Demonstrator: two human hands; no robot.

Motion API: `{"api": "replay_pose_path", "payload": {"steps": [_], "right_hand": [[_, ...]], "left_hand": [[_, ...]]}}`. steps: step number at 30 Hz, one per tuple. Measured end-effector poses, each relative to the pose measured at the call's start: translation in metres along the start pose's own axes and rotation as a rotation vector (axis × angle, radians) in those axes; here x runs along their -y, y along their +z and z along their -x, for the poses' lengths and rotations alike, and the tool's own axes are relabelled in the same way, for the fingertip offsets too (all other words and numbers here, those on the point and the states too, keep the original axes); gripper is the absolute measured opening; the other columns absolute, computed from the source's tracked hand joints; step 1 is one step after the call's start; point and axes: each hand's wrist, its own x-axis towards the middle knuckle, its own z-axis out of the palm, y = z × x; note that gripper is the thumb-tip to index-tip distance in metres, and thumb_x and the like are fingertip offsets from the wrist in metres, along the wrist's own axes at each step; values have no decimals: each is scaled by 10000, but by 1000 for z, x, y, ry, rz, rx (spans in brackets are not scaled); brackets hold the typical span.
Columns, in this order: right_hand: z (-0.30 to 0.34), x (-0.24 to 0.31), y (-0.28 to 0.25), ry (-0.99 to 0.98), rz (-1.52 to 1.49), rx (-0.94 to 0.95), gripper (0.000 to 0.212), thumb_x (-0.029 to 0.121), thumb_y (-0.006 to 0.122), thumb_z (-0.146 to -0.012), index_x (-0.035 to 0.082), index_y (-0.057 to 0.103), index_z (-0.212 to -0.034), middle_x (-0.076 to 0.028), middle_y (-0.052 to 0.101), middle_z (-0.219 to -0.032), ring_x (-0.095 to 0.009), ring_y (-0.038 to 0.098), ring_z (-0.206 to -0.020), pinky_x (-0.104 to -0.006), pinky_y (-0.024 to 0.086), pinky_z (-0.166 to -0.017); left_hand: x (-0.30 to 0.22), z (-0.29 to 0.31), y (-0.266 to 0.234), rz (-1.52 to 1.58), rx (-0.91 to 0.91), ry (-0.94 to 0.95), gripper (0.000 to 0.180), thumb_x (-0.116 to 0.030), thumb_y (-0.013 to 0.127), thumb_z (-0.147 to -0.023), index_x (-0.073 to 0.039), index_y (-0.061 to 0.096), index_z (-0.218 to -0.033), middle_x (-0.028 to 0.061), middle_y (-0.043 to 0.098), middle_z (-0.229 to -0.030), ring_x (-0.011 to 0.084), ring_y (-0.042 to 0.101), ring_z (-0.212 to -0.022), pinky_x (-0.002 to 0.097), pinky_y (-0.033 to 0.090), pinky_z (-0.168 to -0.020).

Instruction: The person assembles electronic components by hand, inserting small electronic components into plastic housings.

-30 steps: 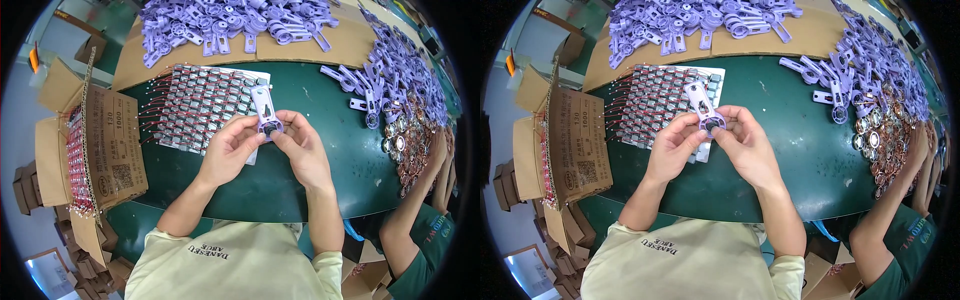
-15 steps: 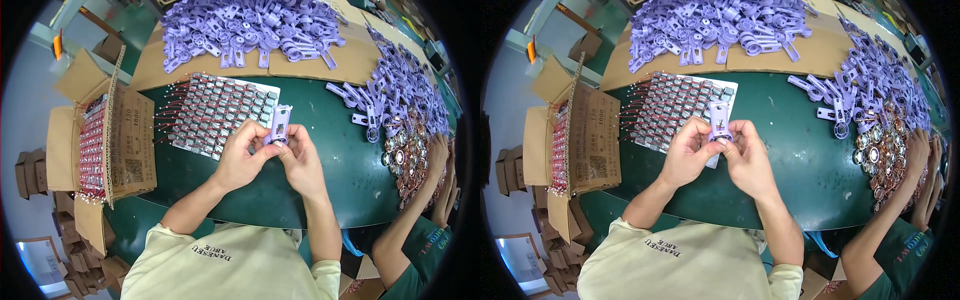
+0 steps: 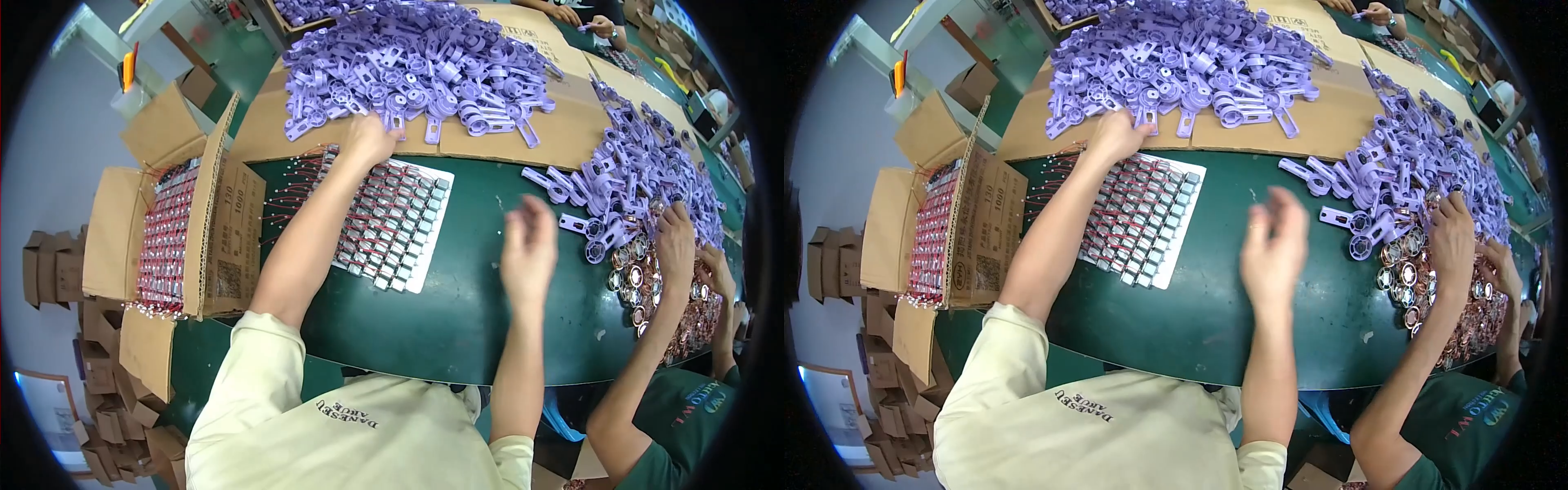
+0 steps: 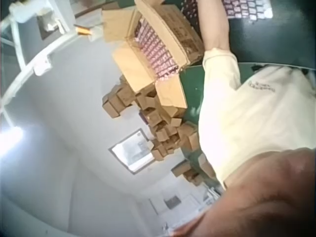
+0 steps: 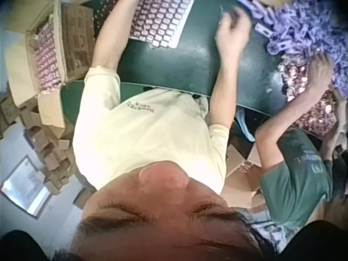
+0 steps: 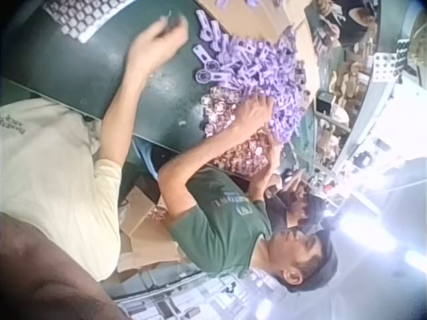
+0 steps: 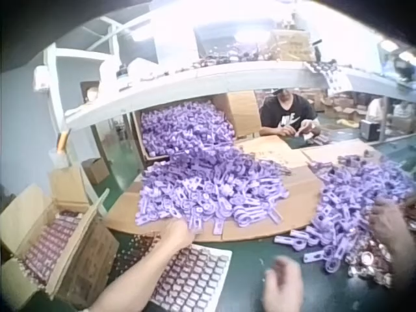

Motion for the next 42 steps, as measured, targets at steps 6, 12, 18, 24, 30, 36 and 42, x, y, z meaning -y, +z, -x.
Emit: {"api": "replay_pose_path", "payload": {"steps": [6,12,18,24,30,36,42], "right_hand": [[27,22,31,-303,157,450,243,53,634,-846,38,617,-1088,-153,595,-1096,-348,587,-991,-420,498,-831],[29,18,53,-412,314,524,239,57,598,-839,31,640,-1073,-154,597,-1147,-349,565,-1037,-443,470,-884],[-32,3,83,-518,557,439,331,1,531,-759,10,617,-1078,-163,606,-1141,-355,567,-1036,-450,475,-862],[-29,-5,81,-414,586,359,177,20,573,-825,-32,590,-994,-211,597,-1007,-404,566,-954,-484,468,-824],[-13,2,40,-316,468,408,185,10,592,-792,-20,568,-973,-212,584,-973,-396,578,-919,-475,478,-807],[2,6,-7,-76,477,533,337,1,587,-751,-24,546,-1086,-224,615,-1030,-402,581,-980,-461,471,-872],[9,-5,-46,-61,632,431,266,75,623,-807,6,612,-1064,-180,632,-989,-370,582,-958,-450,462,-862]], "left_hand": [[-13,13,-27,112,-7,-4,275,-217,670,-839,8,620,-989,249,647,-950,415,626,-909,495,487,-815],[-11,34,-51,250,-143,129,165,-118,621,-863,-22,621,-997,212,628,-931,403,612,-922,469,493,-797],[-44,42,-35,207,-180,173,210,-59,625,-833,6,636,-1032,223,580,-1095,389,598,-939,441,492,-847],[-99,45,-6,246,264,353,365,-329,722,-788,-3,698,-950,209,661,-958,358,631,-958,429,495,-844],[-131,31,7,227,506,356,377,-369,747,-764,-27,735,-920,215,693,-898,344,675,-871,418,525,-796],[-157,53,7,-41,618,397,431,-433,726,-784,-92,697,-1046,168,702,-961,347,667,-957,442,526,-819],[-133,78,-20,153,525,433,293,-147,640,-811,-93,639,-1099,212,675,-976,380,644,-956,465,512,-815]]}}
